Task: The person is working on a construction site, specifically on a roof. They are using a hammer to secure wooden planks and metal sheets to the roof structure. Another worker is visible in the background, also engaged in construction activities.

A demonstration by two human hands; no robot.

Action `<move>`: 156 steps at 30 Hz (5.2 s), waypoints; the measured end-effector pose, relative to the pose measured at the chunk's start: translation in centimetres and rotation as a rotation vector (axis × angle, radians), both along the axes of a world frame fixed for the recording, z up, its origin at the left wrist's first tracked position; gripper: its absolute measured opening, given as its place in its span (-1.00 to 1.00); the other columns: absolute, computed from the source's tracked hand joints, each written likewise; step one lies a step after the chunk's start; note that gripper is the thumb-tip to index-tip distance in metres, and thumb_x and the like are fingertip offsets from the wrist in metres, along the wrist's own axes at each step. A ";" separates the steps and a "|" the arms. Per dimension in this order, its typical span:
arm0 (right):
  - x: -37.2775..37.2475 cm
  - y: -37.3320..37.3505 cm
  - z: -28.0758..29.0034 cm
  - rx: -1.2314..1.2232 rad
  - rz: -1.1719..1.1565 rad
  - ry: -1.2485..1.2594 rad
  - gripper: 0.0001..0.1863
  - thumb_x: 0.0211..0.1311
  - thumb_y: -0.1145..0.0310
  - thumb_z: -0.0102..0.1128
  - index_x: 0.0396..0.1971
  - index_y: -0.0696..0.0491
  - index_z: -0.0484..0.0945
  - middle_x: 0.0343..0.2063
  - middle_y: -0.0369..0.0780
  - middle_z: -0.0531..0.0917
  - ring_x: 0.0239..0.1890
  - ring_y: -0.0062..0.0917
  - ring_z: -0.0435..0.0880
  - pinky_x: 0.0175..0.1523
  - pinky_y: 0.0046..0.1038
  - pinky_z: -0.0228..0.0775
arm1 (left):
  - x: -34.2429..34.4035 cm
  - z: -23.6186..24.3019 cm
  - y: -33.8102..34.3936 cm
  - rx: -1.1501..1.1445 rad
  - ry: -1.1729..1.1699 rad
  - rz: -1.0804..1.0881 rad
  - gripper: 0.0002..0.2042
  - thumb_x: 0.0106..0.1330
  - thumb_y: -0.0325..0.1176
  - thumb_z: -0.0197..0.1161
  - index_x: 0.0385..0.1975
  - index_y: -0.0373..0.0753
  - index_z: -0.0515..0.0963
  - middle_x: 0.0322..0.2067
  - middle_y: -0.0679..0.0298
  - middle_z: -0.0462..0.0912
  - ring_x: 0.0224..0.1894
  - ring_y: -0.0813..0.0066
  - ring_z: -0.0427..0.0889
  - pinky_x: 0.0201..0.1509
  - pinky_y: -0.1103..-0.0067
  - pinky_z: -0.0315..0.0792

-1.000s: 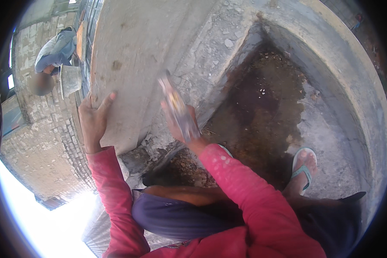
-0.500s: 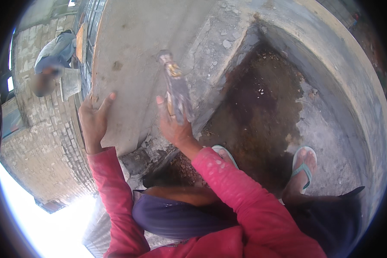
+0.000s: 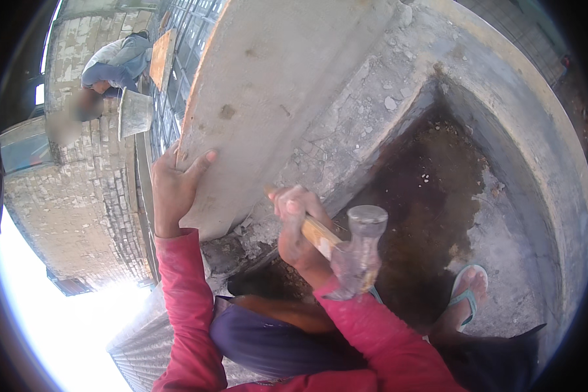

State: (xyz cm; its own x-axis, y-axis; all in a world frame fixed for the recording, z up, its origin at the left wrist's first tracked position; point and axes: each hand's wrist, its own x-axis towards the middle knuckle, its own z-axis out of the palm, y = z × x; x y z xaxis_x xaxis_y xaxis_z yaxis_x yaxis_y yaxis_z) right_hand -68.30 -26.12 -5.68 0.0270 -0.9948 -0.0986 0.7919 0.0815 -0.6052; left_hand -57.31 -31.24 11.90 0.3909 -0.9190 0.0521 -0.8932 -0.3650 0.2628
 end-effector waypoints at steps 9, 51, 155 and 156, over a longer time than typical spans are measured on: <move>-1.6 -0.4 1.3 0.016 -0.121 -0.174 -0.67 0.52 0.19 0.03 -0.43 0.09 0.36 -0.61 -0.38 0.41 -0.65 -0.66 0.37 -0.52 -0.49 0.38 | 0.4 -0.5 0.2 0.006 -0.020 -0.006 -0.60 0.20 -0.22 0.49 -0.09 -0.39 0.65 -0.39 0.11 0.77 -0.37 0.45 0.75 -0.22 0.51 0.57; -0.8 -1.7 1.3 0.044 -0.204 -0.199 -0.72 0.53 0.24 -0.02 -0.42 0.00 0.28 -0.60 -0.36 0.36 -0.53 -0.61 0.43 -0.20 -0.34 0.47 | 0.2 -0.1 0.2 0.028 -0.116 -0.033 -0.57 0.18 -0.10 0.46 -0.10 -0.33 0.68 -0.41 0.07 0.76 -0.39 0.29 0.76 -0.21 0.43 0.55; -17.9 -18.1 3.2 0.027 -0.113 0.260 -0.51 0.51 0.27 -0.03 0.28 0.27 0.30 0.06 -0.08 0.52 0.02 -0.50 0.49 0.16 -0.43 0.32 | -16.5 1.3 -25.8 -0.140 -0.257 -0.696 -0.81 0.30 -0.28 0.35 -0.20 -0.21 0.73 -0.24 0.20 0.73 -0.26 0.40 0.71 -0.15 0.51 0.55; -17.7 -18.4 3.9 0.002 -0.101 0.244 -0.49 0.52 0.25 -0.04 0.29 0.28 0.29 0.11 -0.06 0.52 0.08 -0.46 0.49 0.21 -0.41 0.30 | -15.8 1.7 -27.4 -0.214 -0.363 -0.788 -0.81 0.30 -0.28 0.35 -0.19 -0.20 0.73 -0.23 0.20 0.73 -0.23 0.36 0.70 -0.13 0.50 0.55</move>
State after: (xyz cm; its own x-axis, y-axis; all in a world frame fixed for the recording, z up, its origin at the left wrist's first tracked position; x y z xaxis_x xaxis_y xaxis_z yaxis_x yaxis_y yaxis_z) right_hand -85.96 -44.56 -1.82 -0.0976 -0.9910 -0.0921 0.6270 0.0106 -0.7789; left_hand -73.12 -58.67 13.63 -0.4237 -0.8704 0.2508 -0.9055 0.4141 -0.0928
